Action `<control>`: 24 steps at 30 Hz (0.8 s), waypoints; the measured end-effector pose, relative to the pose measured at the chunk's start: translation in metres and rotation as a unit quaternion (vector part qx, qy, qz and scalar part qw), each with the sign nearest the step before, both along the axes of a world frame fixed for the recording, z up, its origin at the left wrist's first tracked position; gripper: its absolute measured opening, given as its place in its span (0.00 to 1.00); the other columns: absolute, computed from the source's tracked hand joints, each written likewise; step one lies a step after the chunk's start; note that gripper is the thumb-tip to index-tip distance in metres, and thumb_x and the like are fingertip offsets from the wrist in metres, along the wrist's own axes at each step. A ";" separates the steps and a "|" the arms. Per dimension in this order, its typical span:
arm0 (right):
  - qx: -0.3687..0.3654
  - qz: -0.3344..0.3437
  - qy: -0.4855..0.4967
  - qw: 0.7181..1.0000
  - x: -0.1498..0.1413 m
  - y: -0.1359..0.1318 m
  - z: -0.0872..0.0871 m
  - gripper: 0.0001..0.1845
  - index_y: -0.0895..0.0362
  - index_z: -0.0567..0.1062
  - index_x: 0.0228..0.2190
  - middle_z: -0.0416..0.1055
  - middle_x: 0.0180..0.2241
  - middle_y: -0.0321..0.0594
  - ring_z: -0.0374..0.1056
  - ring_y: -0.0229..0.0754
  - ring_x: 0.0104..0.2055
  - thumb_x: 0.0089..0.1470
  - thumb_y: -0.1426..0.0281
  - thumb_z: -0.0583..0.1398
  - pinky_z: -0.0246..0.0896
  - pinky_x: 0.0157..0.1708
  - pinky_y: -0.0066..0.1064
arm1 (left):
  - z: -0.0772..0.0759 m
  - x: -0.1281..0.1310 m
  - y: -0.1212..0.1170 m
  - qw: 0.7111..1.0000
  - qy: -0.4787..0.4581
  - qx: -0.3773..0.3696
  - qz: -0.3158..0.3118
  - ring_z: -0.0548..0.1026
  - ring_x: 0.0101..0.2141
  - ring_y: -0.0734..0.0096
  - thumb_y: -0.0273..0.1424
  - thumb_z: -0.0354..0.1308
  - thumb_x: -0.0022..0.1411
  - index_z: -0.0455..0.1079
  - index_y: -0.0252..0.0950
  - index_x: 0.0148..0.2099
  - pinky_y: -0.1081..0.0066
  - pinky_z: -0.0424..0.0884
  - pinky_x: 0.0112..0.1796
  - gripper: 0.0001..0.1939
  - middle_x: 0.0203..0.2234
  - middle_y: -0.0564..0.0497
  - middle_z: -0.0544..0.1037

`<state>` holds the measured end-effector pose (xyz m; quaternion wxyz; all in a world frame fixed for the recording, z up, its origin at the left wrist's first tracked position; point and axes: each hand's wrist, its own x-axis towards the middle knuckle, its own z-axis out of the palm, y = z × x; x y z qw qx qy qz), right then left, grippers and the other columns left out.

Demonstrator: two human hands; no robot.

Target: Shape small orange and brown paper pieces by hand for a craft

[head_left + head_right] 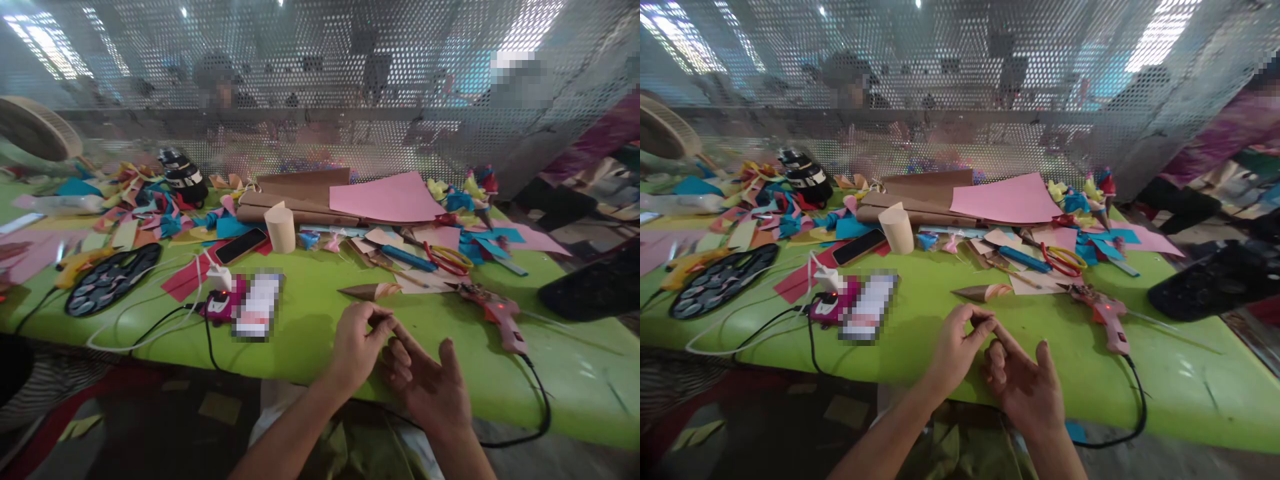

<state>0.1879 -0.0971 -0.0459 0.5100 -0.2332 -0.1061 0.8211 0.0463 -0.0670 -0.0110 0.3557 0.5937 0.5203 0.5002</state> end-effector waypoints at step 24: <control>0.017 0.007 -0.017 1.000 0.001 -0.001 0.000 0.34 0.51 0.78 0.53 0.65 0.26 0.36 0.54 0.38 0.24 0.53 0.42 0.62 0.61 0.29 0.33 | -0.005 0.002 -0.001 0.994 -0.093 -0.062 0.000 0.78 0.41 0.64 0.33 0.60 0.64 0.77 0.36 0.44 0.68 0.72 0.44 0.09 0.38 0.46 0.81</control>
